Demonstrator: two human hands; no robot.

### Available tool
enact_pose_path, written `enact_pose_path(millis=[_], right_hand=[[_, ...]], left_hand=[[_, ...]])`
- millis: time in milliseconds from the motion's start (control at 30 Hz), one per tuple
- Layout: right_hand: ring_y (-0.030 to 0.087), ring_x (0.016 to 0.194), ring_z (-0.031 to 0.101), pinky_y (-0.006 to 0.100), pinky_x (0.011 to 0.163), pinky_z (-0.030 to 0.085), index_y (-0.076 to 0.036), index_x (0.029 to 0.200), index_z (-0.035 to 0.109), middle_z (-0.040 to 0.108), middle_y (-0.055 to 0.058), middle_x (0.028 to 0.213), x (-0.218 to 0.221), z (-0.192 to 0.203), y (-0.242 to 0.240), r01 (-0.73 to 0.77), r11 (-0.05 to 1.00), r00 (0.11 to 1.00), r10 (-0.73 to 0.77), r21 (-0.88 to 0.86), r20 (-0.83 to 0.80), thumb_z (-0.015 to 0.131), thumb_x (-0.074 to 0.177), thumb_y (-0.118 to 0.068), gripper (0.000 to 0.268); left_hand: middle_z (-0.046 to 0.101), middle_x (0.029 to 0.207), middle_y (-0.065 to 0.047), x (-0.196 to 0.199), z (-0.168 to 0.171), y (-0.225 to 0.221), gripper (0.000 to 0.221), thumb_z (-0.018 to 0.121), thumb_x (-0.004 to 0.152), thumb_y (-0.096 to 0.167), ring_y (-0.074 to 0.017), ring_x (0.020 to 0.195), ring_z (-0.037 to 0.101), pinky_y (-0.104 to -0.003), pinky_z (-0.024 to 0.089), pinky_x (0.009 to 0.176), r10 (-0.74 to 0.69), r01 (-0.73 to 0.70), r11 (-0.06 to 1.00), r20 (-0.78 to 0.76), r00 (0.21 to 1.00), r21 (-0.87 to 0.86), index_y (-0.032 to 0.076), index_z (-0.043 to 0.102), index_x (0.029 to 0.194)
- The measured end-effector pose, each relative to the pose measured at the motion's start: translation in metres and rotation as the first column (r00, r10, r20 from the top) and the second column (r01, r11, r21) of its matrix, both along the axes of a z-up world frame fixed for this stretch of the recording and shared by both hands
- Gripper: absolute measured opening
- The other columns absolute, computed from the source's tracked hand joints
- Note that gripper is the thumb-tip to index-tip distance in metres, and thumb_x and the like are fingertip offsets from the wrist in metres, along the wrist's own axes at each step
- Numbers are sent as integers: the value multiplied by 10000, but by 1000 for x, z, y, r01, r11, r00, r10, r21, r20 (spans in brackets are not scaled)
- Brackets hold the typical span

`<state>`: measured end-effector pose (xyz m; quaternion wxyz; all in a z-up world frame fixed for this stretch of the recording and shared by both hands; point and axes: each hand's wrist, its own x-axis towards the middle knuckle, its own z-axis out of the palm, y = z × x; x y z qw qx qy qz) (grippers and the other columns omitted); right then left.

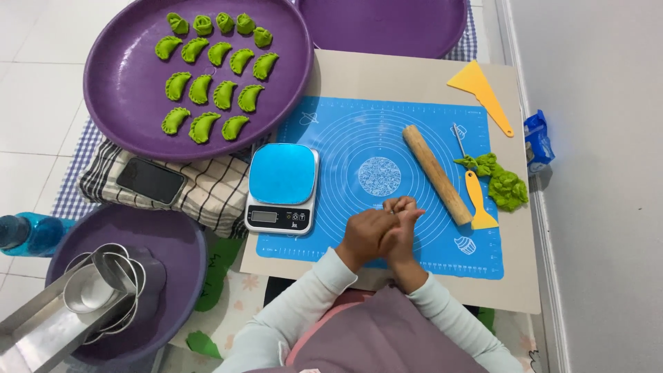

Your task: Pinching and folding the edges of green dough pieces to create a decorative pattern and seal.

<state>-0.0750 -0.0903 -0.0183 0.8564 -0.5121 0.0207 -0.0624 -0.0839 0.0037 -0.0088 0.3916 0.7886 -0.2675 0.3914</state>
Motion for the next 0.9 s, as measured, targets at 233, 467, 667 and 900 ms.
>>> enact_pose_path(millis=[233, 467, 667, 900], right_hand=[[112, 931, 468, 221, 809, 373, -206, 1087, 383, 448, 26, 1046, -28, 61, 30, 33, 995, 988, -18, 99, -152, 93, 908, -885, 760], [205, 1049, 662, 408, 912, 549, -28, 1356, 573, 658, 126, 1156, -42, 34, 20, -36, 880, 953, 174, -474, 250, 729, 909, -292, 542], [316, 777, 758, 421, 690, 630, 30, 1107, 735, 723, 166, 897, -39, 38, 13, 112, 842, 919, 115, -528, 377, 750, 885, 66, 226], [330, 755, 729, 417, 631, 614, 10, 1105, 713, 707, 158, 927, -36, 46, 18, 207, 741, 885, 137, -639, 445, 691, 940, 60, 173]], left_hand=[[507, 524, 17, 3, 40, 7, 645, 321, 951, 707, -139, 480, 511, -252, 432, 468, -289, 153, 854, -208, 934, -498, 182, 561, 664], [333, 543, 59, 15, 81, 31, 566, 238, 986, 676, -57, 469, 415, -169, 369, 456, -657, -83, 286, -258, 708, -955, 175, 389, 770], [369, 810, 52, 6, 88, 28, 208, 340, 1087, 302, -79, 749, 423, -266, 381, 734, -437, -63, 622, -413, 799, -781, 161, 400, 948], [366, 858, 48, 14, 78, 18, 222, 399, 1108, 359, -56, 717, 404, -243, 369, 712, -258, -221, 461, -368, 893, -859, 158, 358, 1023]])
